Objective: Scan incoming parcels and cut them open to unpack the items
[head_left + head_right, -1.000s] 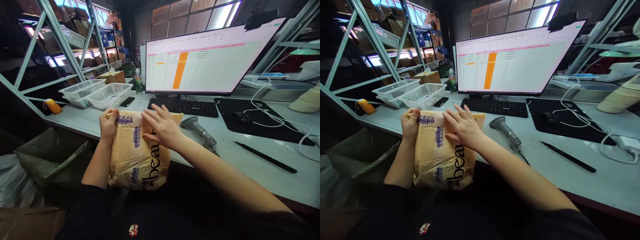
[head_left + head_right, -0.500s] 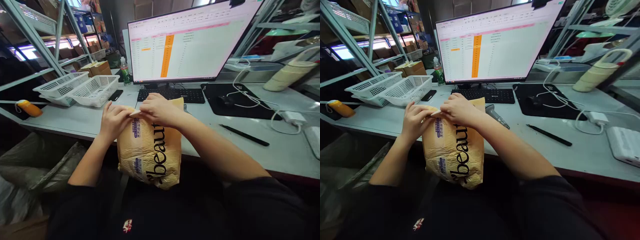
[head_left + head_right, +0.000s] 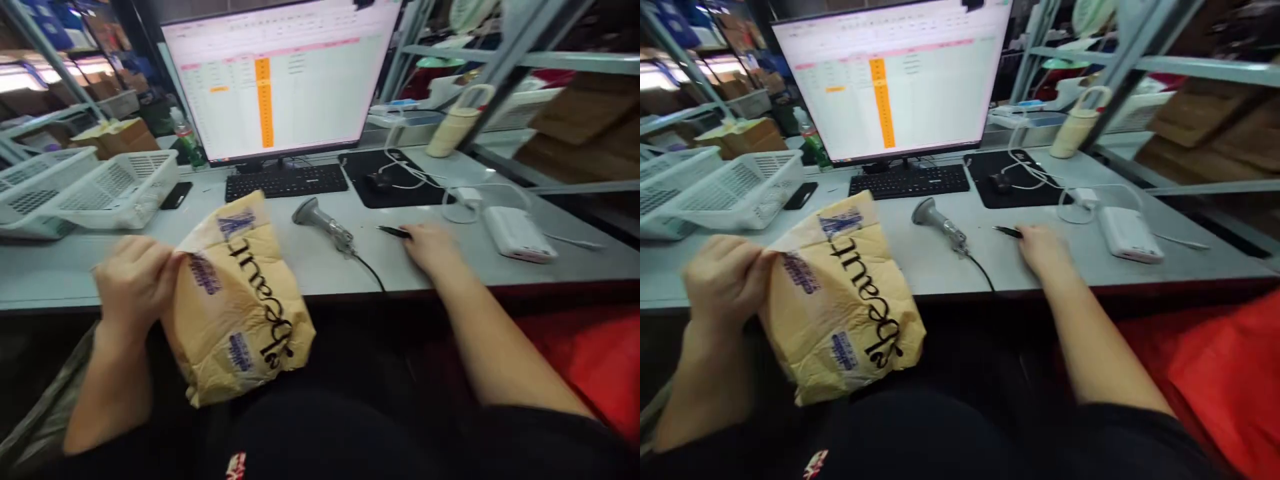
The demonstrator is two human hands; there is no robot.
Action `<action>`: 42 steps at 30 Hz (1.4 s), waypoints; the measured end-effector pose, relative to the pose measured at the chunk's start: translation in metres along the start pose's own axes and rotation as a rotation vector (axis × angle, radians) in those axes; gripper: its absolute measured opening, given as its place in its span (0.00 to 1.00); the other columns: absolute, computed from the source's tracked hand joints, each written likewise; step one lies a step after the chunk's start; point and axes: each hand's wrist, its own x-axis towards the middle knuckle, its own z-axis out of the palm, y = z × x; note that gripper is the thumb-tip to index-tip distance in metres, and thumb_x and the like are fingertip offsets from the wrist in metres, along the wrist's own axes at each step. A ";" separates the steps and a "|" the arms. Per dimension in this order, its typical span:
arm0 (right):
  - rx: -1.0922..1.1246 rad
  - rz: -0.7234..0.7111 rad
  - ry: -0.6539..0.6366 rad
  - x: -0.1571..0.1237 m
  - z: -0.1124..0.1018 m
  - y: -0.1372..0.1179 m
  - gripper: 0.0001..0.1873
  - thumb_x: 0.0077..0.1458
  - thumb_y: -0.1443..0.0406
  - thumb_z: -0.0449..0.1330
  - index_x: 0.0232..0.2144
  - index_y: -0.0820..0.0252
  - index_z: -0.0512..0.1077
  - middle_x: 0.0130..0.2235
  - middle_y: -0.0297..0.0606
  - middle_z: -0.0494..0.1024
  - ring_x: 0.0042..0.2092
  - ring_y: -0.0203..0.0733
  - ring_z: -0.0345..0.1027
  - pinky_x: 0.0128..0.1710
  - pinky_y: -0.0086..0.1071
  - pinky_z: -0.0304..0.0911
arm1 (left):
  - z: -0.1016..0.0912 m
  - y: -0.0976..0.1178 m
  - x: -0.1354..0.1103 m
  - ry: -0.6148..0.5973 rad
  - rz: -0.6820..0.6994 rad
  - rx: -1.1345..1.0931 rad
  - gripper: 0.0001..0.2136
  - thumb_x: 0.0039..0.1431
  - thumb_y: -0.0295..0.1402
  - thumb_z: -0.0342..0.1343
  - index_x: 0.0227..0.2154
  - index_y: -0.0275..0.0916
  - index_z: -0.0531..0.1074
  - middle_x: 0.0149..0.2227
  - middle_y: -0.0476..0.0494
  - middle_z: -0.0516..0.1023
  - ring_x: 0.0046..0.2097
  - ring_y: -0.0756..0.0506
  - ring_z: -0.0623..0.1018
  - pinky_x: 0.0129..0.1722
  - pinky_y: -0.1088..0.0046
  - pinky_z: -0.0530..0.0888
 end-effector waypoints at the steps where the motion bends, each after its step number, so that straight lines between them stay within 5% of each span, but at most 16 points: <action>1: 0.001 0.034 0.024 -0.002 0.004 0.001 0.21 0.61 0.65 0.53 0.51 0.67 0.79 0.47 0.64 0.80 0.50 0.69 0.75 0.47 0.61 0.70 | 0.007 0.004 0.004 -0.005 -0.031 -0.018 0.18 0.70 0.45 0.49 0.24 0.43 0.68 0.27 0.44 0.71 0.34 0.41 0.70 0.36 0.64 0.68; 5: 0.140 0.126 0.103 -0.001 -0.007 -0.025 0.24 0.62 0.62 0.52 0.53 0.67 0.78 0.43 0.63 0.80 0.47 0.67 0.76 0.45 0.57 0.70 | 0.031 0.013 0.012 -0.097 -0.149 -0.013 0.23 0.74 0.46 0.41 0.29 0.41 0.73 0.29 0.43 0.74 0.35 0.43 0.72 0.33 0.67 0.64; 8: 0.425 0.094 0.096 -0.005 -0.030 -0.071 0.25 0.65 0.58 0.50 0.56 0.62 0.76 0.34 0.50 0.80 0.36 0.55 0.76 0.39 0.48 0.70 | 0.036 0.026 0.009 -0.132 -0.184 -0.001 0.25 0.74 0.48 0.40 0.32 0.40 0.75 0.30 0.42 0.75 0.36 0.43 0.72 0.31 0.68 0.62; 11: 0.625 -0.261 0.019 -0.023 -0.049 -0.136 0.25 0.68 0.55 0.49 0.57 0.57 0.76 0.38 0.44 0.83 0.36 0.48 0.77 0.39 0.41 0.71 | 0.031 0.042 0.009 -0.163 -0.157 0.006 0.26 0.74 0.49 0.39 0.32 0.40 0.76 0.31 0.42 0.75 0.37 0.43 0.73 0.30 0.68 0.61; 14: 0.747 -0.631 0.035 -0.048 -0.057 -0.199 0.22 0.69 0.58 0.51 0.59 0.54 0.75 0.52 0.41 0.82 0.51 0.48 0.77 0.51 0.42 0.71 | 0.025 0.052 0.013 -0.186 -0.115 -0.015 0.22 0.74 0.47 0.43 0.39 0.40 0.79 0.33 0.42 0.77 0.38 0.42 0.74 0.33 0.67 0.64; 18: 0.808 -0.695 0.073 -0.059 -0.042 -0.245 0.21 0.67 0.58 0.58 0.58 0.57 0.75 0.52 0.42 0.82 0.49 0.46 0.77 0.50 0.39 0.71 | 0.025 0.056 0.013 -0.194 -0.049 -0.036 0.19 0.74 0.41 0.44 0.54 0.44 0.77 0.36 0.42 0.77 0.38 0.43 0.75 0.39 0.66 0.68; 22: 0.607 -0.520 0.102 -0.034 -0.016 -0.262 0.28 0.62 0.60 0.64 0.63 0.52 0.70 0.53 0.43 0.79 0.48 0.50 0.76 0.45 0.39 0.70 | 0.033 0.054 0.006 -0.203 -0.041 -0.041 0.18 0.74 0.39 0.44 0.54 0.45 0.78 0.35 0.42 0.75 0.38 0.43 0.74 0.39 0.66 0.68; 24: 0.486 -0.542 0.065 -0.018 -0.008 -0.268 0.27 0.63 0.57 0.63 0.63 0.50 0.71 0.55 0.43 0.77 0.51 0.52 0.74 0.44 0.38 0.68 | 0.040 0.053 0.002 -0.217 -0.064 -0.073 0.19 0.74 0.39 0.44 0.54 0.43 0.78 0.35 0.41 0.75 0.40 0.42 0.75 0.40 0.65 0.69; 28: 0.280 -0.689 -0.278 0.006 0.009 -0.278 0.20 0.64 0.53 0.62 0.53 0.53 0.80 0.51 0.46 0.77 0.50 0.52 0.73 0.42 0.36 0.64 | 0.060 0.048 -0.008 -0.324 -0.161 -0.125 0.18 0.72 0.39 0.47 0.52 0.40 0.80 0.41 0.39 0.78 0.45 0.41 0.76 0.46 0.64 0.71; 31: 0.257 -0.726 -0.392 0.014 0.022 -0.277 0.20 0.64 0.54 0.62 0.52 0.57 0.80 0.52 0.46 0.77 0.51 0.51 0.73 0.44 0.35 0.64 | 0.071 0.041 -0.017 -0.506 -0.205 -0.100 0.16 0.68 0.44 0.55 0.48 0.43 0.81 0.47 0.39 0.79 0.48 0.39 0.76 0.48 0.62 0.71; 37: 0.273 -0.818 -0.381 0.016 0.033 -0.267 0.17 0.65 0.61 0.60 0.53 0.59 0.78 0.54 0.47 0.79 0.54 0.51 0.71 0.48 0.36 0.64 | 0.068 0.042 -0.022 -0.754 -0.118 0.018 0.12 0.68 0.41 0.56 0.40 0.42 0.83 0.45 0.39 0.81 0.51 0.36 0.76 0.49 0.57 0.68; 42: 0.241 -0.775 -0.332 0.006 0.037 -0.272 0.16 0.66 0.65 0.55 0.50 0.64 0.77 0.52 0.52 0.79 0.54 0.55 0.71 0.46 0.39 0.62 | 0.079 0.051 -0.016 -0.782 -0.089 -0.082 0.21 0.66 0.44 0.58 0.57 0.38 0.74 0.54 0.35 0.78 0.54 0.36 0.76 0.50 0.61 0.72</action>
